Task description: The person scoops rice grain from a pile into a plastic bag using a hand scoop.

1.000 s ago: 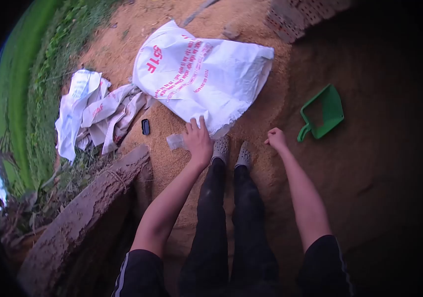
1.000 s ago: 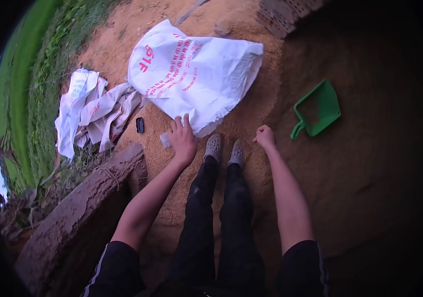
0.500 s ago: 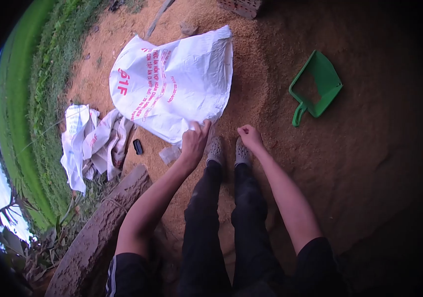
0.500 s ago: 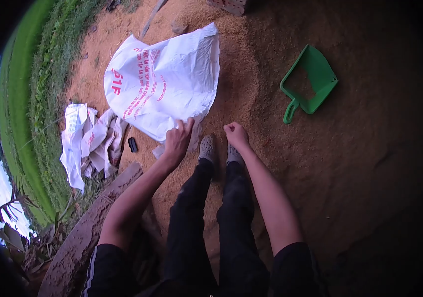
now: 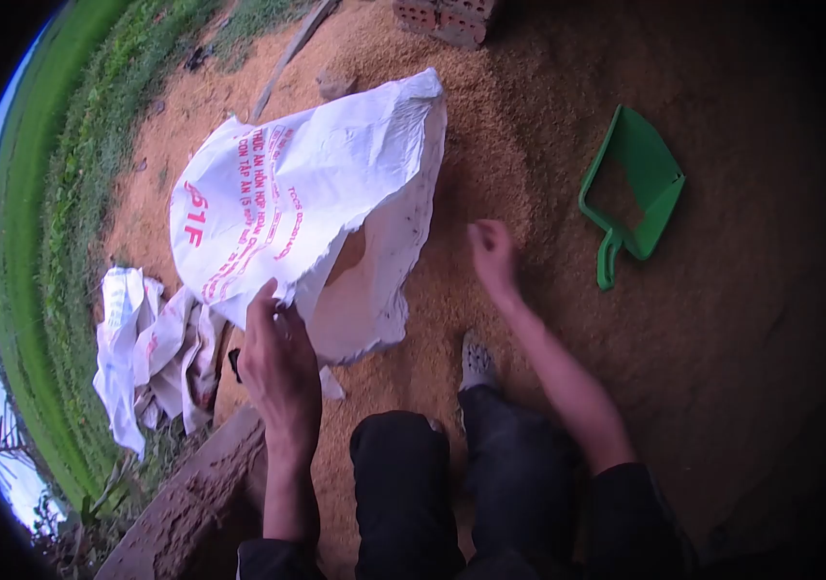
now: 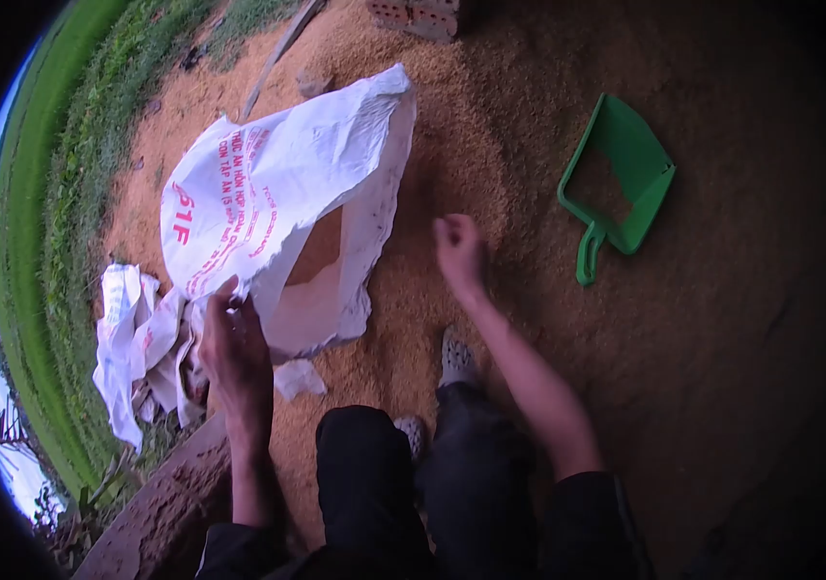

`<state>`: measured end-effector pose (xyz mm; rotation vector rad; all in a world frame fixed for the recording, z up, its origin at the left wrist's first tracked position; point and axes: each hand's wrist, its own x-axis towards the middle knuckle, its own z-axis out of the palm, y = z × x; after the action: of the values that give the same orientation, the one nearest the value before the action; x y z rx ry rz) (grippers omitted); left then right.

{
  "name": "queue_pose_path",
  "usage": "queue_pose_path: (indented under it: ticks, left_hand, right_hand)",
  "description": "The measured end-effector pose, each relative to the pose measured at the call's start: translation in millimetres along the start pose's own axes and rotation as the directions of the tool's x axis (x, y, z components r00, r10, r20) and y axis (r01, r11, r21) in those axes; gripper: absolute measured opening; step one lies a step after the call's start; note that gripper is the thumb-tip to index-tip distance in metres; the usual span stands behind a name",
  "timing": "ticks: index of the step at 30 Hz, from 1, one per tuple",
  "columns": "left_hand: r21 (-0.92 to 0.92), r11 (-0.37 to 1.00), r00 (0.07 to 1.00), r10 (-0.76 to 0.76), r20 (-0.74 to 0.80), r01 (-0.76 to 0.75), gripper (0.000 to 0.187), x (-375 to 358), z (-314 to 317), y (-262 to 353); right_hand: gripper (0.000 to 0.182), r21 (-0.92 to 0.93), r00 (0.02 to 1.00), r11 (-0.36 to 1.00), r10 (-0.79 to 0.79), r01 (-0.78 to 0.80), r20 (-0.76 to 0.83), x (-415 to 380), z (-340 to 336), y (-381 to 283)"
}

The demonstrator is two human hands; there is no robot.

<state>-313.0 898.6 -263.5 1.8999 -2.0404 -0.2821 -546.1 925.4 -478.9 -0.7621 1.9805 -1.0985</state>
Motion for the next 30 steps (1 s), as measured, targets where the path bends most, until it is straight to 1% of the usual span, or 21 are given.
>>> queue_pose_path:
  ticks: [2,3,4,5,6,7,8,10,12,13,14,15,16,17,21,23,25,27,28,29,30]
  left_hand:
    - [-0.163,0.981,0.991,0.083,-0.109,-0.100,0.012,-7,8,-3]
    - [-0.178,0.977,0.987,0.099,-0.129,-0.121,0.012,-9,6,-3]
    - [-0.076,0.979,0.980,0.182,-0.077,-0.187,0.013,-11,3,-3]
    - [0.027,0.966,0.966,0.258,-0.025,-0.257,0.015,-14,1,-2]
    - [0.032,0.977,0.978,0.209,0.009,-0.209,0.018,-18,1,0]
    - [0.026,0.971,0.971,0.239,-0.007,-0.239,0.018,-19,2,0]
    - [0.133,0.951,0.958,0.285,-0.030,-0.279,0.019,-18,5,0]
    - [0.210,0.926,0.945,0.327,-0.033,-0.313,0.019,-17,1,4]
    - [0.242,0.906,0.933,0.361,-0.011,-0.347,0.017,-15,-3,12]
    - [0.236,0.900,0.927,0.374,0.008,-0.366,0.014,-11,-6,17]
    - [0.231,0.891,0.920,0.388,0.059,-0.391,0.010,-6,-5,17]
    - [0.223,0.883,0.911,0.398,0.107,-0.412,0.010,1,2,14]
    - [0.278,0.855,0.899,0.417,0.137,-0.439,0.010,9,11,8]
    - [0.154,0.899,0.911,0.394,0.121,-0.410,0.014,12,17,6]
    - [0.239,0.897,0.904,0.293,0.311,-0.372,0.020,17,31,4]
    - [0.249,0.905,0.895,0.237,0.378,-0.345,0.025,18,38,3]
    - [0.269,0.911,0.882,0.174,0.439,-0.313,0.033,12,46,-4]
    - [0.077,0.972,0.964,0.205,0.168,-0.220,0.038,2,54,-15]
    - [0.022,0.976,0.973,0.213,0.084,-0.215,0.038,1,55,-20]
    - [0.020,0.976,0.973,0.214,0.083,-0.216,0.038,0,52,-23]
    - [-0.009,0.971,0.971,0.240,-0.018,-0.240,0.038,0,47,-24]
  right_hand:
    - [0.032,-0.010,0.919,0.984,-0.169,0.177,-0.355,-7,-31,23]
    - [0.039,-0.002,0.930,0.999,-0.046,0.048,-0.364,-13,-50,35]
    - [0.046,0.011,0.925,0.997,0.081,-0.082,-0.372,-19,-68,48]
    - [0.046,0.019,0.919,0.998,0.060,-0.058,-0.390,-19,-79,61]
    - [0.057,-0.037,0.843,0.991,0.092,-0.131,-0.530,-19,-87,77]
    - [0.068,-0.069,0.740,0.973,0.121,-0.221,-0.662,-19,-94,94]
    - [0.068,-0.046,0.723,0.978,0.119,-0.204,-0.681,-5,-105,110]
    - [0.088,-0.152,0.570,0.987,-0.097,-0.050,-0.816,28,-128,129]
    - [0.088,-0.098,0.339,0.990,-0.126,0.099,-0.932,54,-143,114]
    - [0.078,0.238,0.470,0.957,0.135,0.168,-0.872,51,-156,85]
    - [0.069,0.548,0.607,0.816,0.344,0.185,-0.716,43,-170,57]
    - [0.069,0.553,0.595,0.809,0.349,0.198,-0.724,55,-183,61]
    - [0.056,0.622,0.589,0.734,0.385,0.271,-0.710,71,-200,82]
    - [0.043,0.679,0.588,0.649,0.415,0.343,-0.694,75,-212,93]
    - [0.036,0.580,0.597,0.755,0.322,0.308,-0.735,3,-251,72]
    - [0.033,0.548,0.654,0.781,0.251,0.299,-0.714,-69,-254,74]
    - [0.033,0.592,0.695,0.748,0.255,0.298,-0.672,-146,-253,79]
    - [0.036,0.607,0.706,0.768,0.314,0.205,-0.635,-222,-250,87]
    - [0.038,0.589,0.678,0.793,0.348,0.156,-0.648,-257,-245,90]
    - [0.034,0.600,0.684,0.791,0.371,0.122,-0.628,-288,-243,104]
    - [0.033,0.581,0.657,0.811,0.407,0.060,-0.635,-315,-243,114]
